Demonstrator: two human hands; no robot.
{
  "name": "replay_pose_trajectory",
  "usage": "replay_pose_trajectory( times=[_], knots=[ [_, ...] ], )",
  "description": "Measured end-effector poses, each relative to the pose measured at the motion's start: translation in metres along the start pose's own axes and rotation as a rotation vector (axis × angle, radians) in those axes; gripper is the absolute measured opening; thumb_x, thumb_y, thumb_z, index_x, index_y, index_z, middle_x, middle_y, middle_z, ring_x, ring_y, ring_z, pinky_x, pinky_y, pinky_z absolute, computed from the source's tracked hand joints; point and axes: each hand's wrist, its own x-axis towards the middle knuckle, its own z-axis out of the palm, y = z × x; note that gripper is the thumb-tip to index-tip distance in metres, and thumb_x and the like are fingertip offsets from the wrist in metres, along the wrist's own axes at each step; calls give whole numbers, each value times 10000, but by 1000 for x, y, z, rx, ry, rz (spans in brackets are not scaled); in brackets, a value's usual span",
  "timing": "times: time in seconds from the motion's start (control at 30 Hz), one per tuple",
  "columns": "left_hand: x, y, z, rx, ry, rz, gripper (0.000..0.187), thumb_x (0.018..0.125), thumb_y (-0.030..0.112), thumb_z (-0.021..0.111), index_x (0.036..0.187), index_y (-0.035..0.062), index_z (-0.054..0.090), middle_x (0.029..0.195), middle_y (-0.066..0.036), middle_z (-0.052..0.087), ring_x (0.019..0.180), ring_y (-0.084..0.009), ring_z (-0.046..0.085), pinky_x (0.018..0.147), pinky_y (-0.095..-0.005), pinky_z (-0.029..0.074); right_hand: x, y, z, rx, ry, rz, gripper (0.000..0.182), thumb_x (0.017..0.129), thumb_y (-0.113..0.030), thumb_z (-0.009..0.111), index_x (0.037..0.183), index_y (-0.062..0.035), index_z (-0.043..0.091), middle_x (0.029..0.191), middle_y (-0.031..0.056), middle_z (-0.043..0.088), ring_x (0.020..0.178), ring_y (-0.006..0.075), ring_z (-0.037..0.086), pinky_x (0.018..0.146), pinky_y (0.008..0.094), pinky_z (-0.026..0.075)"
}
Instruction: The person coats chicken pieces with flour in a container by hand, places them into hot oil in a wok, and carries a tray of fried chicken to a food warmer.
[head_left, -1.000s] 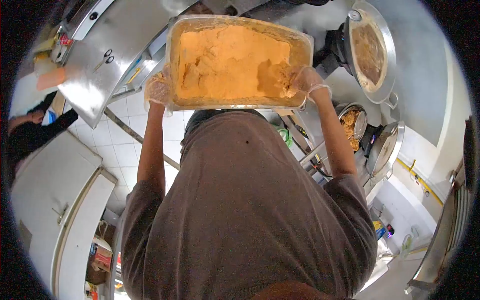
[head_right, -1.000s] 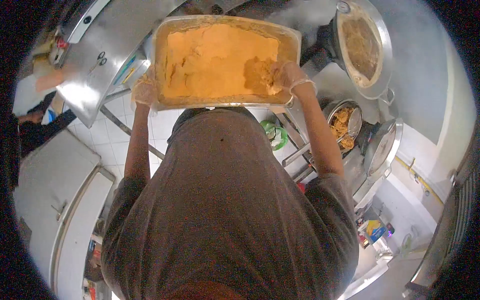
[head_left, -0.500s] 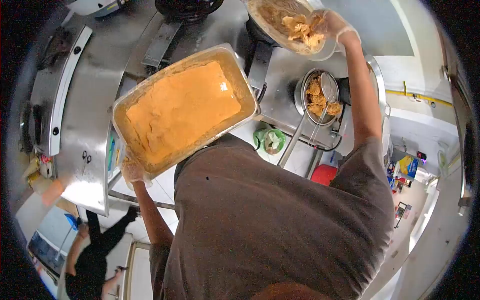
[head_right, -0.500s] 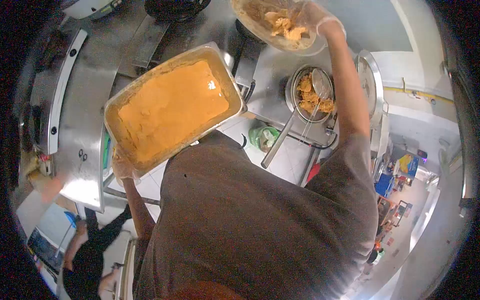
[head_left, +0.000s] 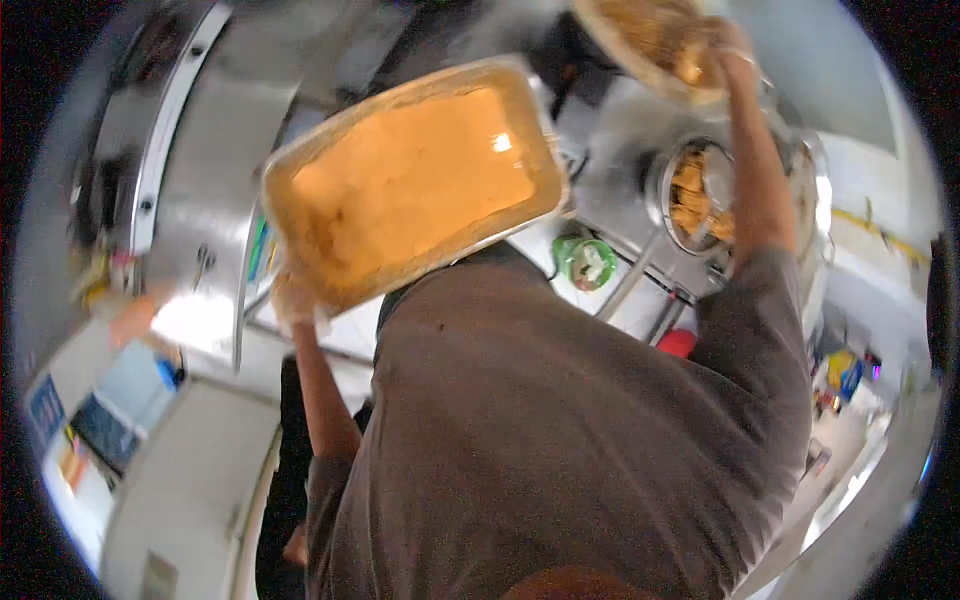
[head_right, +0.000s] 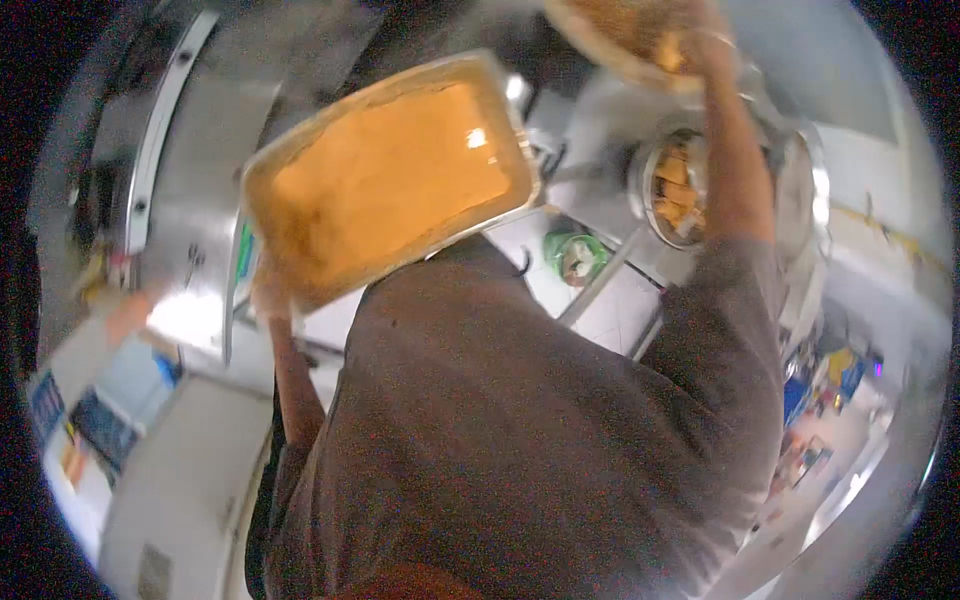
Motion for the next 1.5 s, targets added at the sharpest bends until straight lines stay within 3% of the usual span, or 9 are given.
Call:
replay_pose_trajectory(
  times=[0.17,0.4,0.53,0.73,0.9,0.93,1.03,1.13,1.5],
  knots=[
    [0,21,-16,107,-45,-176,373,948,277,393,1271,121,499,818,-104,676,762,-338,637,685,-428,502,-51,-107,-1,719,11,-383,213,860,-166,649,1031,-41,666,1012,71,683,964,178,633,852,279,499],
    [3,20,-14,-33,54,-106,433,934,332,422,1314,126,455,904,-132,661,810,-307,639,684,-445,484,-263,-334,66,253,-676,-1239,248,835,-211,526,992,-54,636,977,180,646,945,351,615,830,452,481],
    [0,13,-1,-25,134,-49,449,931,346,434,1300,91,465,904,-154,654,805,-324,631,684,-449,480,-352,-438,147,588,-433,-1377,361,817,-193,547,1141,-37,555,943,211,627,948,357,611,847,446,476],
    [3,17,-8,-177,104,-134,425,972,379,386,1239,77,519,883,-167,657,788,-368,620,668,-466,480,-385,-468,127,281,-553,-1204,214,747,-146,631,900,-7,689,875,201,679,859,348,659,784,451,502],
    [4,33,-40,-278,78,-211,463,969,431,368,1023,55,632,866,-168,663,808,-376,623,702,-473,485,-360,-387,126,974,-370,-1396,239,738,-139,658,969,-88,689,1106,156,648,1043,310,611,899,385,482],
    [8,33,-39,-334,54,-259,486,967,446,360,979,52,645,858,-170,664,813,-377,623,709,-473,485,-351,-363,156,1188,-848,-1060,258,741,-130,656,996,-96,681,1139,137,637,1072,302,595,922,375,472],
    [8,18,-1,-220,135,-135,356,936,334,420,1159,79,531,880,-155,654,800,-350,634,698,-465,497,-322,-312,143,836,-691,-1147,302,761,-104,642,1061,-77,655,1160,161,624,1070,319,591,909,369,476],
    [9,18,3,-203,95,-107,390,933,285,443,1264,81,468,899,-158,651,798,-346,639,702,-463,504,-308,-277,209,1009,-1234,-398,367,699,-128,745,1028,-18,626,1094,132,627,1022,224,574,874,345,472],
    [13,31,-37,-454,-11,-321,482,972,447,333,1023,77,637,881,-184,663,838,-388,627,735,-488,489,-306,-303,193,525,-1029,-681,577,735,-141,731,1261,-65,507,1131,118,603,1008,257,572,856,370,463]
  ],
)
